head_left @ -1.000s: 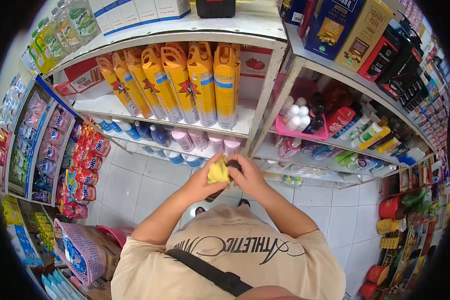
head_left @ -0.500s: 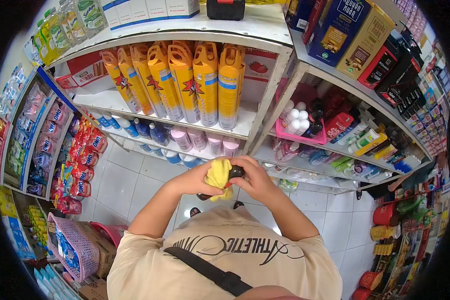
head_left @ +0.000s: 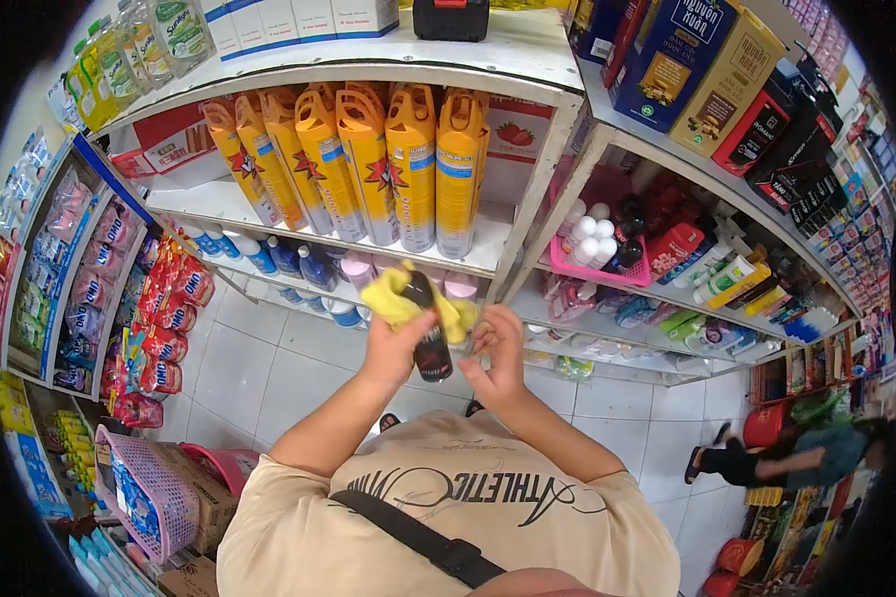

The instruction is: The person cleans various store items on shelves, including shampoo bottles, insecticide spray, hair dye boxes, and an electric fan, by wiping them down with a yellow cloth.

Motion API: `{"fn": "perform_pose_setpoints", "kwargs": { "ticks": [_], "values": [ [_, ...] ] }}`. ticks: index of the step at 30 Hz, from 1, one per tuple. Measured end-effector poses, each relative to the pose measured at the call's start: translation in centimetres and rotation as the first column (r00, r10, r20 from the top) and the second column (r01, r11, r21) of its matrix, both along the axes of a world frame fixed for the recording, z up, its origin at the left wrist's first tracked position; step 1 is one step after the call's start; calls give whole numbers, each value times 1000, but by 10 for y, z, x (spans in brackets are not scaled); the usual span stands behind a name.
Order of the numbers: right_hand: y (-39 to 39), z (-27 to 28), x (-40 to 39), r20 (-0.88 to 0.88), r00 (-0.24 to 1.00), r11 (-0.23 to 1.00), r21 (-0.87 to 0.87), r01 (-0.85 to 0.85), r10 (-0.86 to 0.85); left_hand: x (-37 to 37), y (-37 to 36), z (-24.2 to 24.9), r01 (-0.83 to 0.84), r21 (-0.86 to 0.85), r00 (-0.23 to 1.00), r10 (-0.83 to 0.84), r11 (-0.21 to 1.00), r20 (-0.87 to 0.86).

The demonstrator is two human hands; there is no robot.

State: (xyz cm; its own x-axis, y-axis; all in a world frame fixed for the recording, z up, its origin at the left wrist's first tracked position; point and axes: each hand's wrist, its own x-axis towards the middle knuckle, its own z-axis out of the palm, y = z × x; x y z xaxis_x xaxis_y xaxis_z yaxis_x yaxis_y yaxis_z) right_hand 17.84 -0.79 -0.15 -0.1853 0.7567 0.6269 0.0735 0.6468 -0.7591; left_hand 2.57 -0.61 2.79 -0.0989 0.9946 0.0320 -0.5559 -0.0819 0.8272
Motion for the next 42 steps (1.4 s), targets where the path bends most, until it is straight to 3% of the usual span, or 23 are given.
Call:
{"fn": "perform_pose_setpoints", "kwargs": {
  "ticks": [2,3,5,8,9,12,16,17,20,21,24,27,28,31,34,37,40,42],
  "values": [
    [-8,4,-2,90,992,986,-150,-69,83,-2,3,15,-10,-89,983,26,996,180],
    [-9,13,-1,226,947,928,-344,-141,228,2,3,14,-76,-70,979,88,995,182],
    [-14,19,-9,182,963,906,-409,-110,200,14,3,11,-207,-33,959,209,978,192],
    [-14,18,-10,142,975,923,-369,-106,169,17,0,11,-204,55,973,196,977,125],
    [-14,16,-9,131,978,936,-335,-109,161,16,-1,13,-204,168,977,192,964,89],
    [-11,6,3,-6,958,863,-432,-260,286,5,2,14,-214,292,972,234,932,-36],
    [-1,22,25,68,933,834,-475,-281,353,-18,6,17,-82,484,790,353,871,-501],
    [3,25,33,118,930,843,-473,-255,347,-21,7,23,-42,364,840,230,930,-491],
    [5,47,44,146,938,851,-481,-210,314,-37,11,37,268,325,643,83,907,-762],
    [6,50,48,150,933,841,-497,-215,328,-38,12,35,291,296,641,44,910,-766],
    [6,46,50,123,932,826,-513,-234,341,-40,8,42,421,276,487,40,864,-872],
    [7,39,53,120,935,778,-596,-200,333,-36,0,55,535,104,235,-30,839,-972],
    [7,36,54,127,935,750,-637,-180,332,-31,-4,57,553,91,201,-26,828,-979],
    [5,25,39,230,872,802,-540,-254,431,-8,-15,52,596,48,85,-3,801,-996],
    [-4,34,30,269,878,809,-554,-196,397,0,-16,59,566,103,152,20,818,-988],
    [-4,28,28,132,934,800,-564,-206,333,0,-14,56,565,80,134,5,821,-991],
    [5,32,39,115,939,696,-701,-156,325,-9,-10,62,538,89,107,36,838,-994],
    [7,48,50,-66,960,615,-755,-227,274,-26,-3,59,474,48,264,-89,879,-961]
  ]
}}
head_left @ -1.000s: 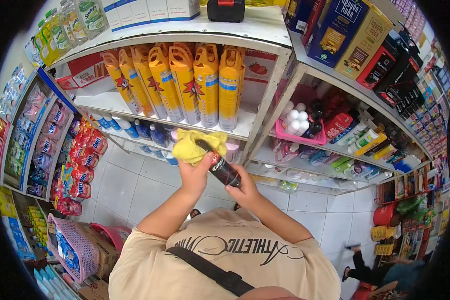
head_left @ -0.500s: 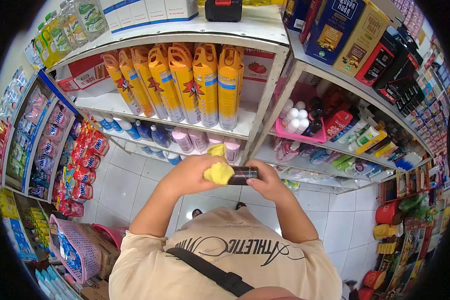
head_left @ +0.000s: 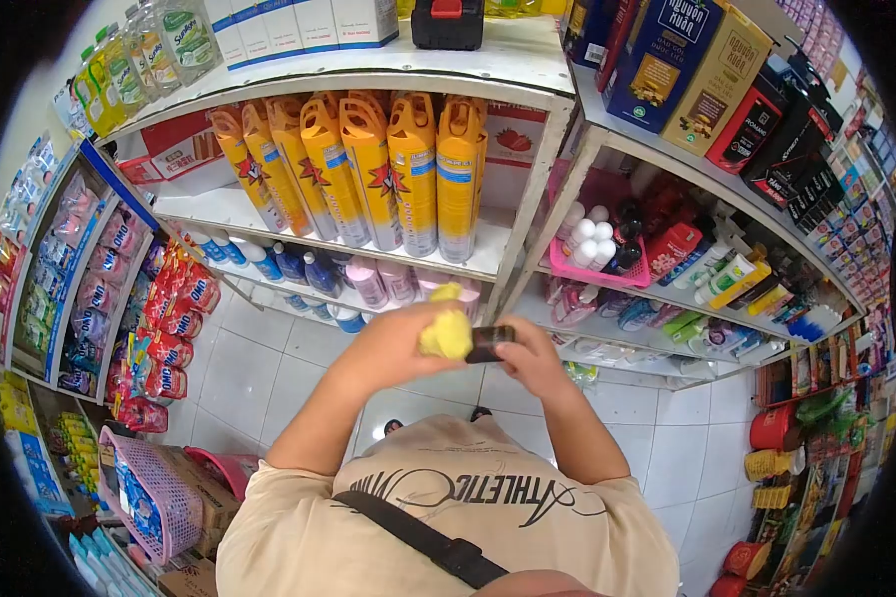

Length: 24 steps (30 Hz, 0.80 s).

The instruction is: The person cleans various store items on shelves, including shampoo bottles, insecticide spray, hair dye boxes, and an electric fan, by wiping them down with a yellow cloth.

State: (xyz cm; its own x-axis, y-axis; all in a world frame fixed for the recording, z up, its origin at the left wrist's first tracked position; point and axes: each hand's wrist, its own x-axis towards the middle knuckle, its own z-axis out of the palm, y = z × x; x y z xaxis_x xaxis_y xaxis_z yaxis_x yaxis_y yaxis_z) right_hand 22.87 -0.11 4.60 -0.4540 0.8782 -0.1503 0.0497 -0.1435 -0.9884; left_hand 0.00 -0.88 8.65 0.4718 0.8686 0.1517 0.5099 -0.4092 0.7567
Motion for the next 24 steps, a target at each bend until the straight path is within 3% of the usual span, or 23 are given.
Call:
{"fn": "perform_pose_setpoints", "kwargs": {
  "ticks": [2,4,5,7,9,10,11,12,13,14,15,16,17,18,19,20,21,23,24],
  "values": [
    [-1,5,3,-121,990,997,-33,73,-77,-5,5,-8,-36,-134,969,68,990,237],
    [-2,0,3,-217,964,986,21,163,-154,-4,5,-18,-28,-261,836,166,965,523],
    [-2,-5,-1,-147,982,964,217,151,-121,4,4,-25,-18,-246,730,181,969,659],
    [-5,-17,-16,7,995,815,574,74,-96,14,5,-38,-119,-307,549,320,944,772],
    [-19,-15,-32,234,967,870,493,-26,-104,24,6,-42,-173,-417,300,451,892,841],
    [-26,-15,-38,342,934,894,443,-65,-101,30,3,-41,-184,-356,340,399,916,852],
    [-26,-24,-40,295,955,912,401,-85,-41,35,-3,-40,-193,-293,379,347,936,858],
    [-29,-29,-42,116,992,947,309,-84,51,38,-10,-41,-199,-229,416,294,953,861],
    [-31,-33,-45,-75,989,970,216,-107,126,37,-14,-45,-121,-323,468,341,939,815],
    [-31,-36,-46,-269,946,981,126,-150,180,38,-14,-45,-43,-286,430,276,957,859],
    [-29,-40,-41,-309,891,943,119,-312,334,43,-14,-36,33,-245,386,214,969,897],
    [-28,-42,-37,-475,793,910,47,-411,383,45,-14,-32,107,-199,335,153,974,930],
    [-27,-43,-34,-628,670,859,-5,-513,396,41,-11,-43,281,-251,305,162,926,938],
    [-26,-40,-33,-762,529,791,-35,-611,375,39,-7,-48,351,-167,337,42,921,941],
    [-23,-36,-34,-802,466,769,-11,-639,375,37,0,-50,421,-83,358,-81,903,930],
    [-26,-30,-34,-784,508,815,-6,-580,356,36,4,-50,492,-3,370,-206,871,906],
    [-30,-19,-36,-766,549,856,3,-518,335,33,1,-47,539,-46,399,-207,841,893],
    [-29,-13,-36,-726,601,877,6,-480,333,35,-3,-47,425,-157,436,-49,892,899],
    [-24,-24,-34,-597,727,912,20,-410,340,37,-5,-47,365,-216,446,34,906,894]
  ]
}}
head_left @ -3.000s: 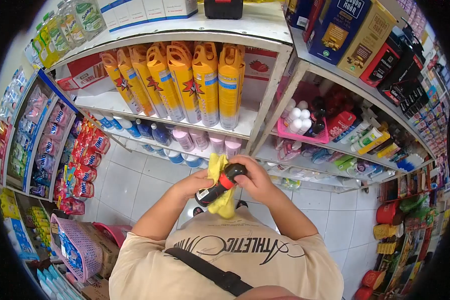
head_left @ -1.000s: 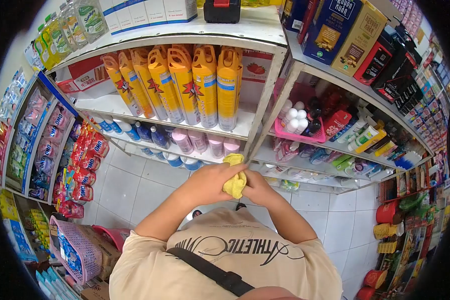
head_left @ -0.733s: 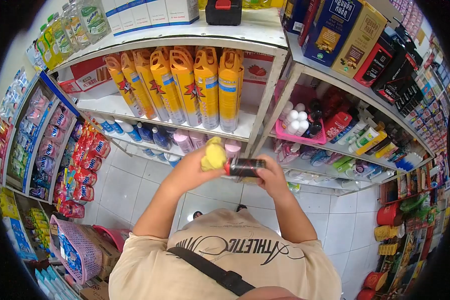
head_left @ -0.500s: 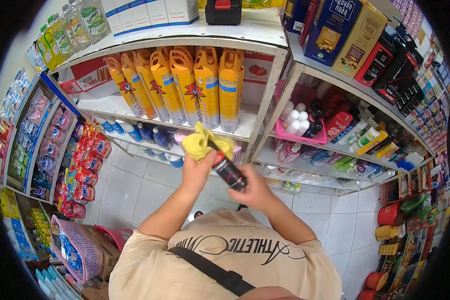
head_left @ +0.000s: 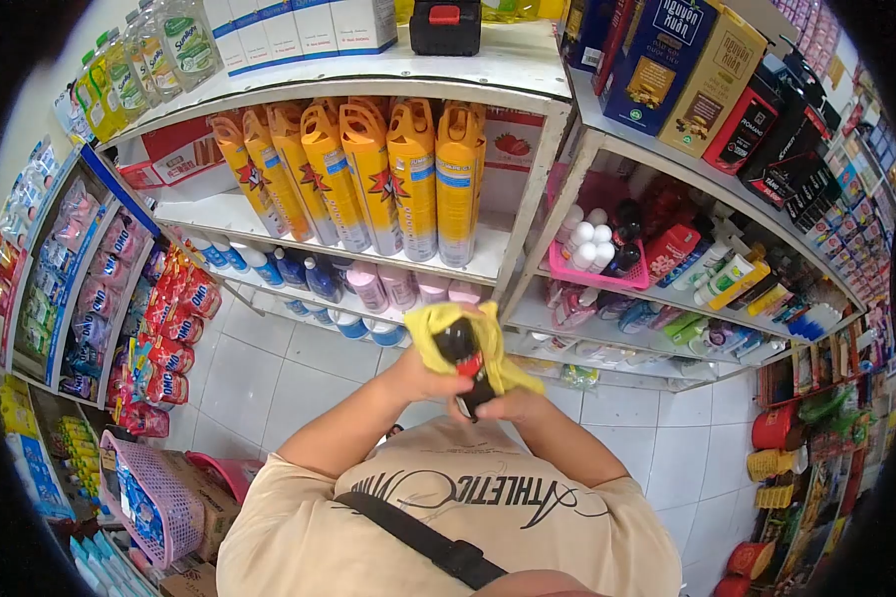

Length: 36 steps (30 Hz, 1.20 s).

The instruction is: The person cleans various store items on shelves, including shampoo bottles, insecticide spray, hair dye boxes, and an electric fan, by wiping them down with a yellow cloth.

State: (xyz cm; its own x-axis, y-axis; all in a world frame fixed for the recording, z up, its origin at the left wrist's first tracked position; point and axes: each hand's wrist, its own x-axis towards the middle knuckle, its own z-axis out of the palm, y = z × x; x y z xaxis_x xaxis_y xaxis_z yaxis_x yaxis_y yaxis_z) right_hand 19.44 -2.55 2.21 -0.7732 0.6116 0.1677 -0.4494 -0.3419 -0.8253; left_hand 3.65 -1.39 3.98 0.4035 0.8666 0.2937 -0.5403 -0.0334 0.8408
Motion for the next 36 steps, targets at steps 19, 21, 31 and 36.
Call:
{"fn": "perform_pose_setpoints", "kwargs": {
  "ticks": [19,21,31,36],
  "values": [
    [19,20,0,182,465,337,901,274,-866,0,4,4,-504,81,848,511,860,-143],
    [20,29,5,142,520,411,793,450,-842,-5,6,5,-391,256,831,459,884,-315],
    [23,46,22,333,628,544,821,173,-703,-3,-1,1,2,113,838,60,994,-542],
    [23,37,25,283,584,561,740,371,-761,-8,6,-27,25,-64,886,-51,998,-461]
  ]
}}
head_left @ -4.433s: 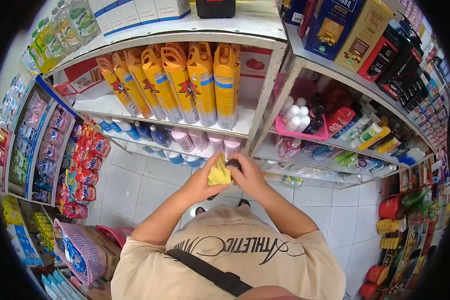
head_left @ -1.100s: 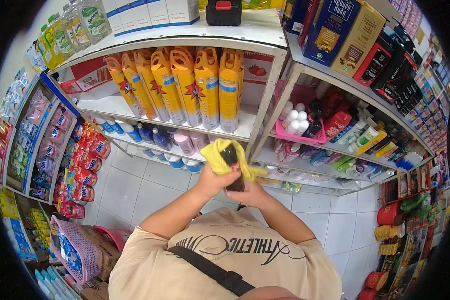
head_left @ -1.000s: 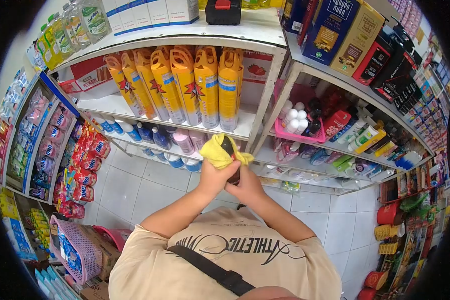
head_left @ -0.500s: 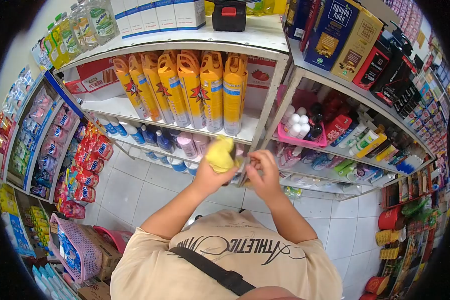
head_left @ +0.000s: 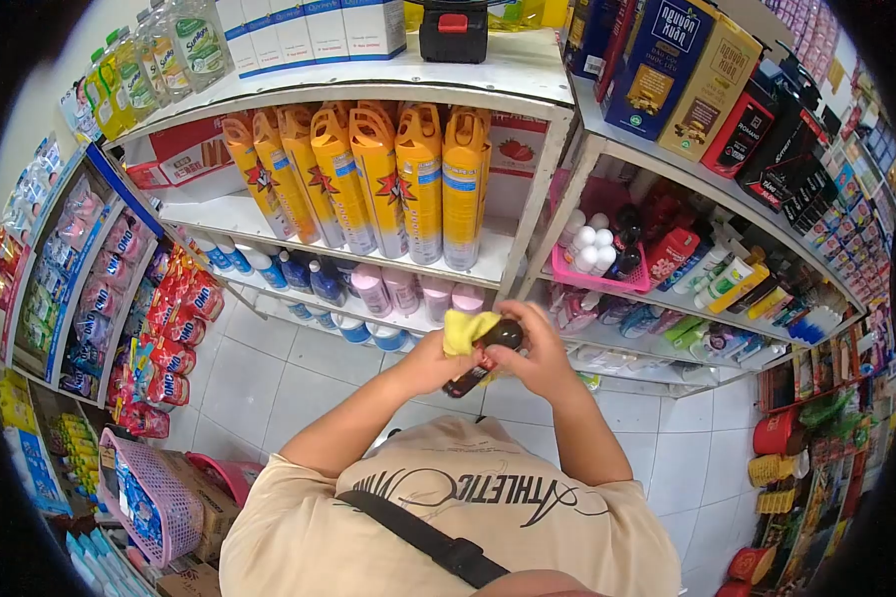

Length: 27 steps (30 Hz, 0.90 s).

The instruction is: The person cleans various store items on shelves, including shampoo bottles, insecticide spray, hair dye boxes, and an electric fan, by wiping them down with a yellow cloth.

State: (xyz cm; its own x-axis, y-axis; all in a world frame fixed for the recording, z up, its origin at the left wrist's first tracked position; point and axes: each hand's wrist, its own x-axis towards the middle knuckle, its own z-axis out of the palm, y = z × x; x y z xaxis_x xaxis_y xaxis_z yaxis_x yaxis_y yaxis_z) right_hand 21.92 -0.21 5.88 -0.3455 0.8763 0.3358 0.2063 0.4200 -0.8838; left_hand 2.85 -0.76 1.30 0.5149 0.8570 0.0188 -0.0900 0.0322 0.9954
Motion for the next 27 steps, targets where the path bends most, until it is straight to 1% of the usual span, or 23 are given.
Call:
{"fn": "perform_pose_setpoints", "kwargs": {
  "ticks": [1,2,3,4,5,6,7,9,10,11,13,14,16,17,20,21,22,24,25,26,27],
  "values": [
    [-1,7,2,-1,997,995,69,78,-78,3,2,-8,-43,19,999,43,999,11],
    [0,11,5,-7,988,978,138,156,-156,4,1,-15,-15,-162,994,32,987,103],
    [5,7,6,-56,974,943,244,226,-219,5,-2,-12,30,-335,980,38,942,194],
    [5,6,7,-41,972,927,296,231,-229,7,-4,-8,88,-493,958,61,866,280],
    [3,9,8,-27,970,908,347,235,-241,13,-6,-3,55,-555,947,132,830,291],
    [0,13,7,-13,967,886,397,239,-255,16,-5,-3,37,-588,934,182,808,308],
    [-3,15,3,61,972,883,434,180,-228,18,-3,-4,21,-620,918,231,784,323],
    [-9,14,-7,202,970,899,436,38,-138,20,4,-9,-3,-689,866,346,724,360],
    [-14,12,-12,270,958,903,429,-34,-92,20,7,-15,-48,-679,870,365,732,331],
    [-16,5,-18,339,940,918,384,-97,-42,17,9,-22,-95,-666,873,384,740,302],
    [-21,1,-24,381,924,907,401,-131,-35,17,8,-19,-205,-640,862,446,740,240],
    [-22,0,-25,400,916,902,406,-148,-30,17,9,-27,-292,-546,875,450,785,178],
    [-17,-2,-21,320,944,917,395,-58,-78,17,12,-34,-432,-324,880,472,842,53],
    [-14,-2,-16,281,954,922,386,-13,-104,15,11,-36,-514,-221,858,504,829,-102],
    [-2,13,8,174,962,863,495,98,-209,7,8,-19,-552,44,824,553,833,-125],
    [2,14,16,147,935,806,560,190,-322,2,8,-24,-544,7,836,543,839,-78],
    [8,15,26,112,896,735,619,275,-430,-5,6,-22,-496,71,849,501,865,-167],
    [22,18,49,-36,809,617,628,475,-587,-21,1,-14,-374,180,840,415,910,-349],
    [29,22,58,-97,747,544,625,560,-657,-28,-1,-11,-282,328,750,420,902,-510],
    [35,27,67,-158,676,465,614,638,-720,-34,-3,-14,-236,398,688,442,887,-576],
    [43,32,75,-164,627,437,584,684,-762,-39,-6,-20,-182,462,620,466,868,-631]
  ]
}}
